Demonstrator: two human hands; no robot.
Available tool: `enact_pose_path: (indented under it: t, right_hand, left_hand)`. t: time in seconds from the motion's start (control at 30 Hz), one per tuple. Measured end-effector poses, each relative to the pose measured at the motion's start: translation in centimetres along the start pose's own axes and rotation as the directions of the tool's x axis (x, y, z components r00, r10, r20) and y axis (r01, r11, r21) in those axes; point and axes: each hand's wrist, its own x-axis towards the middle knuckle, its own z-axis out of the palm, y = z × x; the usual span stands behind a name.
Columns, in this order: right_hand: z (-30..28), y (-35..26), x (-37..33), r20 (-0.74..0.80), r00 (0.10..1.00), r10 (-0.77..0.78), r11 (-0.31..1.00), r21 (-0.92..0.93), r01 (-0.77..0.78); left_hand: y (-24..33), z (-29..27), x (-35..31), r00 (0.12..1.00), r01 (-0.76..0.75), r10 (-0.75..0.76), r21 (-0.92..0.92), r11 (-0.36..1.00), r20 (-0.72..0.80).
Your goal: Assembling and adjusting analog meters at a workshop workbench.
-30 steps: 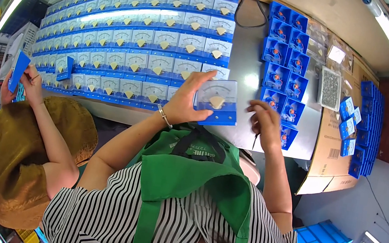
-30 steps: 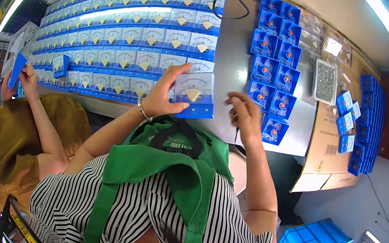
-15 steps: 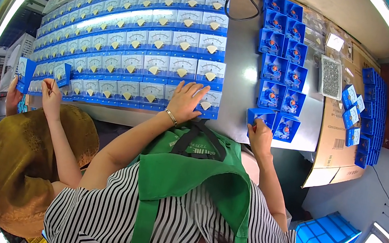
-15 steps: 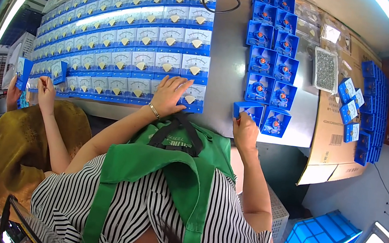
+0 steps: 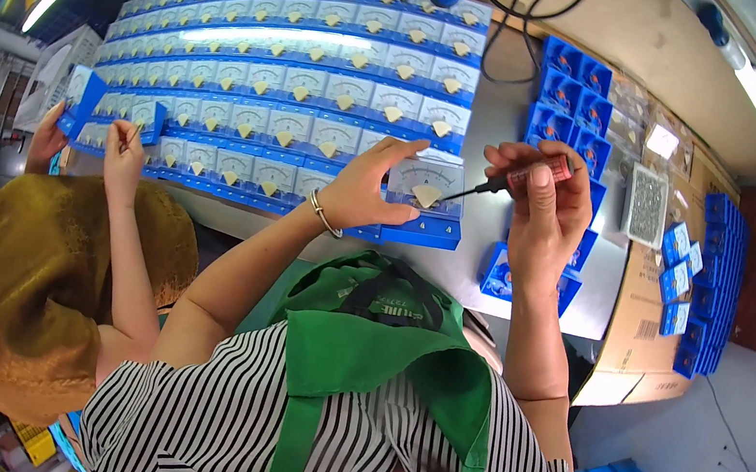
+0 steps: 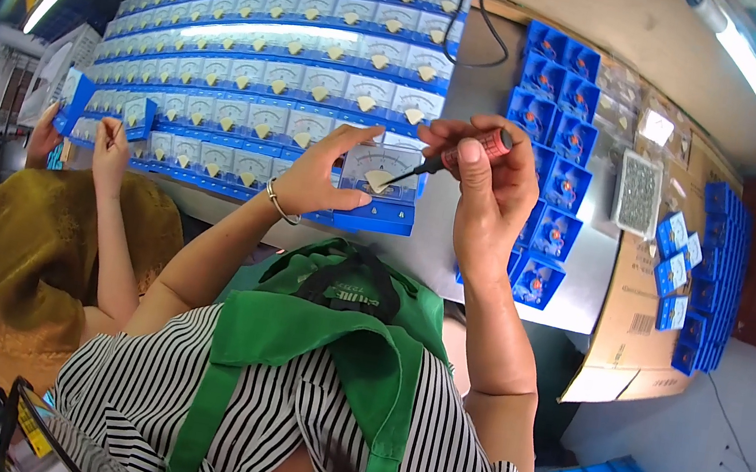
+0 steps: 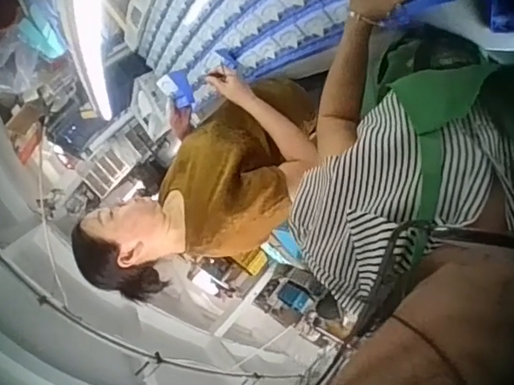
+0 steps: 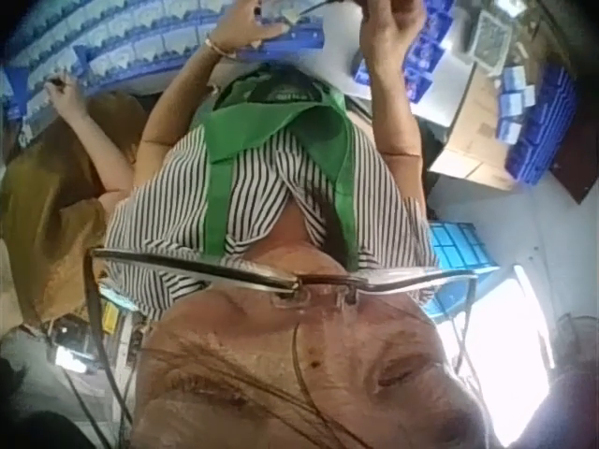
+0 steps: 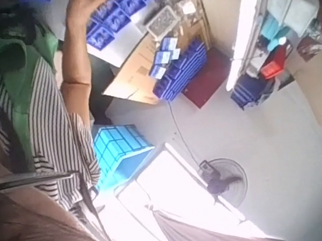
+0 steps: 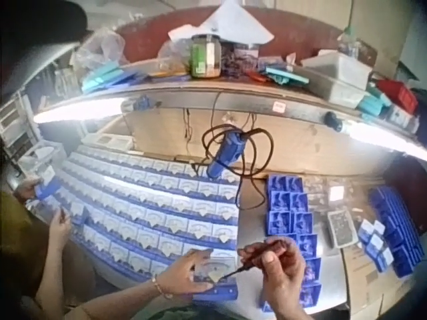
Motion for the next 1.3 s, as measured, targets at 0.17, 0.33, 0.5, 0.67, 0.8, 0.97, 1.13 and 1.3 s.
enact_pose_path:
  t: [0.17, 0.33, 0.5, 0.67, 0.8, 0.97, 1.13, 1.3]
  right_hand:
    - [4.1, 0.2, 1.6, 0.157, 0.987, 0.033, 0.993, -0.114, -0.015]
    - [6.2, 0.3, 2.5, 0.319, 0.947, 0.016, 0.996, -0.084, 0.012]
    - [5.8, 1.0, 2.3, 0.358, 0.925, 0.130, 0.974, 0.130, -0.187]
    - [4.9, 1.4, 2.6, 0.173, 0.983, 0.065, 0.984, 0.153, -0.091]
    - [5.2, 1.0, 1.2, 0.250, 0.968, -0.006, 1.000, -0.014, 0.009]
    - [5.7, 0.6, 0.8, 0.337, 0.941, 0.019, 1.000, -0.030, -0.009]
    - [5.0, 1.0, 2.8, 0.529, 0.845, 0.075, 0.995, 0.009, -0.095]
    - [5.9, 1.5, 4.4, 0.665, 0.742, 0.084, 0.982, 0.073, -0.176]
  left_hand:
    - [0.3, -2.3, -1.5, 0.990, 0.092, -0.112, -0.211, 0.973, -0.084]
    - [0.3, -3.7, -3.5, 0.970, 0.113, -0.172, -0.312, 0.944, -0.169]
    - [0.6, -4.2, -4.6, 0.971, 0.070, -0.126, -0.260, 0.963, -0.205]
    - [0.6, -4.4, -4.9, 0.967, 0.064, -0.104, -0.172, 0.983, -0.231]
    - [0.9, -4.0, -4.5, 0.965, 0.091, -0.125, -0.152, 0.984, -0.231]
    - [0.7, -4.0, -4.0, 0.974, 0.062, -0.080, -0.090, 0.994, -0.212]
    - [0.6, -4.5, -3.9, 0.983, 0.046, -0.062, -0.097, 0.994, -0.171]
    - [1.3, -5.5, -4.3, 0.992, 0.036, -0.054, -0.151, 0.988, -0.117]
